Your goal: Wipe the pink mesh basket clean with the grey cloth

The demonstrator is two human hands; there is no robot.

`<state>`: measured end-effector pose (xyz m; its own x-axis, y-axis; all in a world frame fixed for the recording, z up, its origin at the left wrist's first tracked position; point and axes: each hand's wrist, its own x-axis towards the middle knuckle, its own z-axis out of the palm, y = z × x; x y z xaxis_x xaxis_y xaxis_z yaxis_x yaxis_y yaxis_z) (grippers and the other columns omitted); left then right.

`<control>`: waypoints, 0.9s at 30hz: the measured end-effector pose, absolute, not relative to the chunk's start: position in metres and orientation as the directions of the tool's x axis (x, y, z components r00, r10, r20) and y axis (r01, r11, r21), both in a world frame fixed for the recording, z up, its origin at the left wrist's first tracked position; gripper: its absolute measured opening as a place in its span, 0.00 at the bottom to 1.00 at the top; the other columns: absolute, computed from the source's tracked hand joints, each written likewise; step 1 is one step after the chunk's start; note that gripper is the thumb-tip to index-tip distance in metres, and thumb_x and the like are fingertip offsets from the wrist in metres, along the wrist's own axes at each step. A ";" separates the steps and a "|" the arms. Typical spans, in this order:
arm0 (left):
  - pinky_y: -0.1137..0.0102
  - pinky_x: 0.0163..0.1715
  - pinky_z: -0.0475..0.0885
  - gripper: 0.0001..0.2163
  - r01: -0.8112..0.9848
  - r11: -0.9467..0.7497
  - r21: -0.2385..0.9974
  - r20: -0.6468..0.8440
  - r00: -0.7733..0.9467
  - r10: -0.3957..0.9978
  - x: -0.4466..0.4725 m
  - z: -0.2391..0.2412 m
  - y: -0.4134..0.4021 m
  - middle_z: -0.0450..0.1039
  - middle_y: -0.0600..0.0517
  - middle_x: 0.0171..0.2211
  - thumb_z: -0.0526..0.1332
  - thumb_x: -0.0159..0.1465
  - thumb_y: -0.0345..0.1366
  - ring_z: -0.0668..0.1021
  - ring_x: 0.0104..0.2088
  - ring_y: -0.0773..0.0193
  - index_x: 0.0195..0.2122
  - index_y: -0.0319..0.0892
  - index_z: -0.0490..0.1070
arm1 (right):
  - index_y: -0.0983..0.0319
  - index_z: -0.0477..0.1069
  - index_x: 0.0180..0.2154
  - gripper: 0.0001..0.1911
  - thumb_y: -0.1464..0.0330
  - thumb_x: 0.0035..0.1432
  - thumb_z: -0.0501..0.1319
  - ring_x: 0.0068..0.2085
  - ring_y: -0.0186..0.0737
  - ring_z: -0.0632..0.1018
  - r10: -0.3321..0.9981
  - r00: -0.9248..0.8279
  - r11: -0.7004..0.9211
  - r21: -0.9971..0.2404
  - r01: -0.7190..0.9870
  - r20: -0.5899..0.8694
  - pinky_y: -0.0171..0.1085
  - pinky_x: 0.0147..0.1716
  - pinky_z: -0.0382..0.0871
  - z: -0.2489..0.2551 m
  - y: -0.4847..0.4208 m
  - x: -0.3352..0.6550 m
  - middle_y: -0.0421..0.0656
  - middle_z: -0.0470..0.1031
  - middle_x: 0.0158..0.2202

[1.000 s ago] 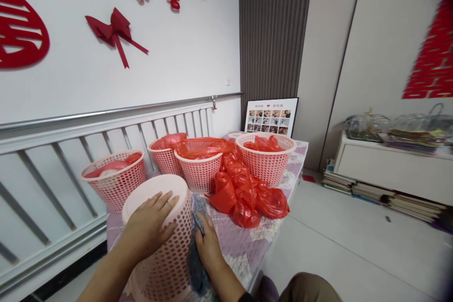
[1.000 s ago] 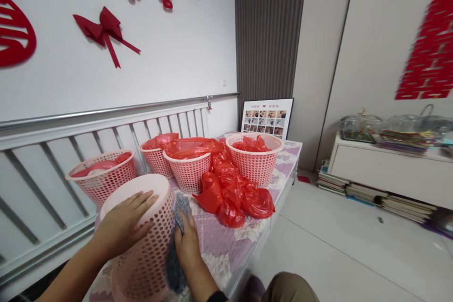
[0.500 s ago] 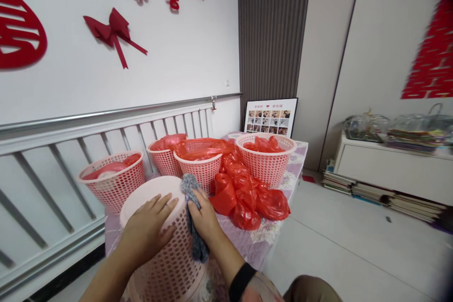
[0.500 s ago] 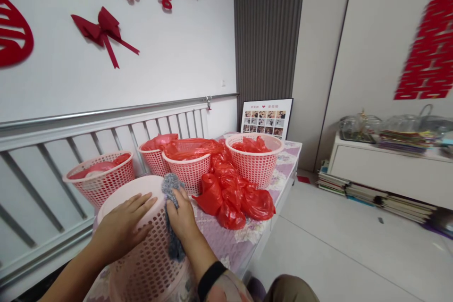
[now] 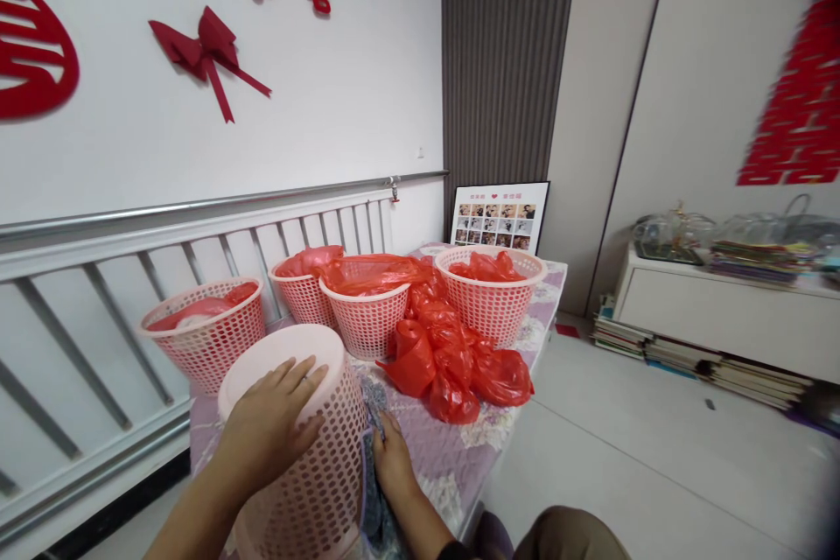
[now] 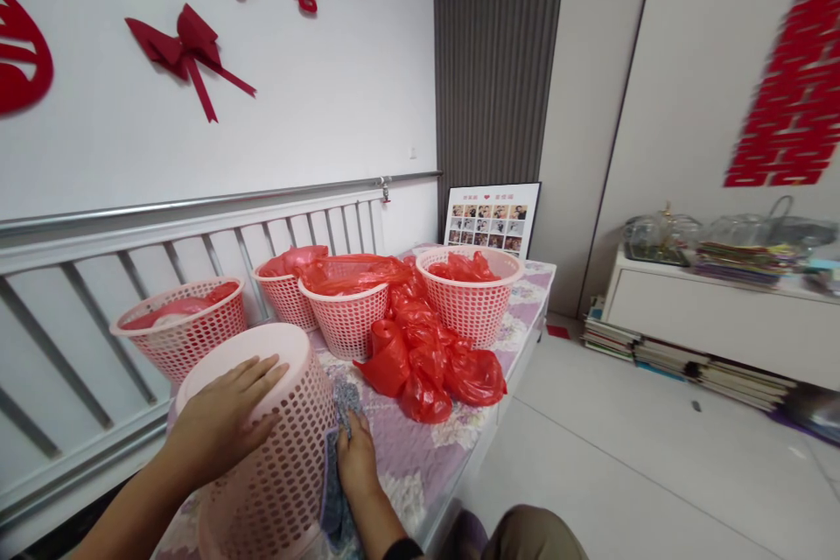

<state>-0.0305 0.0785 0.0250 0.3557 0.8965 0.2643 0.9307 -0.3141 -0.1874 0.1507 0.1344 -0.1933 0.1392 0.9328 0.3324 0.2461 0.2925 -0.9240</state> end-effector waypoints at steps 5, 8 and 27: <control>0.49 0.63 0.66 0.27 0.930 -0.320 -0.181 0.296 0.362 0.884 -0.032 0.022 0.079 0.65 0.45 0.66 0.58 0.62 0.40 0.68 0.65 0.46 0.65 0.48 0.64 | 0.65 0.74 0.57 0.25 0.62 0.64 0.54 0.64 0.54 0.70 0.933 0.157 0.279 -0.926 0.257 0.324 0.58 0.63 0.62 -0.160 0.120 0.132 0.55 0.71 0.61; 0.49 0.62 0.66 0.27 0.923 -0.330 -0.195 0.298 0.377 0.877 -0.032 0.023 0.078 0.65 0.45 0.66 0.58 0.63 0.40 0.68 0.65 0.45 0.64 0.48 0.65 | 0.62 0.70 0.61 0.24 0.62 0.67 0.53 0.68 0.50 0.64 0.902 0.102 0.384 -0.887 0.256 0.420 0.55 0.66 0.58 -0.108 0.108 0.124 0.51 0.64 0.67; 0.51 0.63 0.66 0.27 0.935 -0.303 -0.183 0.282 0.346 0.895 -0.031 0.025 0.076 0.65 0.47 0.66 0.57 0.63 0.41 0.68 0.65 0.46 0.65 0.48 0.64 | 0.59 0.72 0.59 0.24 0.65 0.62 0.58 0.66 0.58 0.67 0.929 0.214 0.224 -0.920 0.323 0.301 0.64 0.63 0.59 -0.252 0.080 0.130 0.53 0.66 0.65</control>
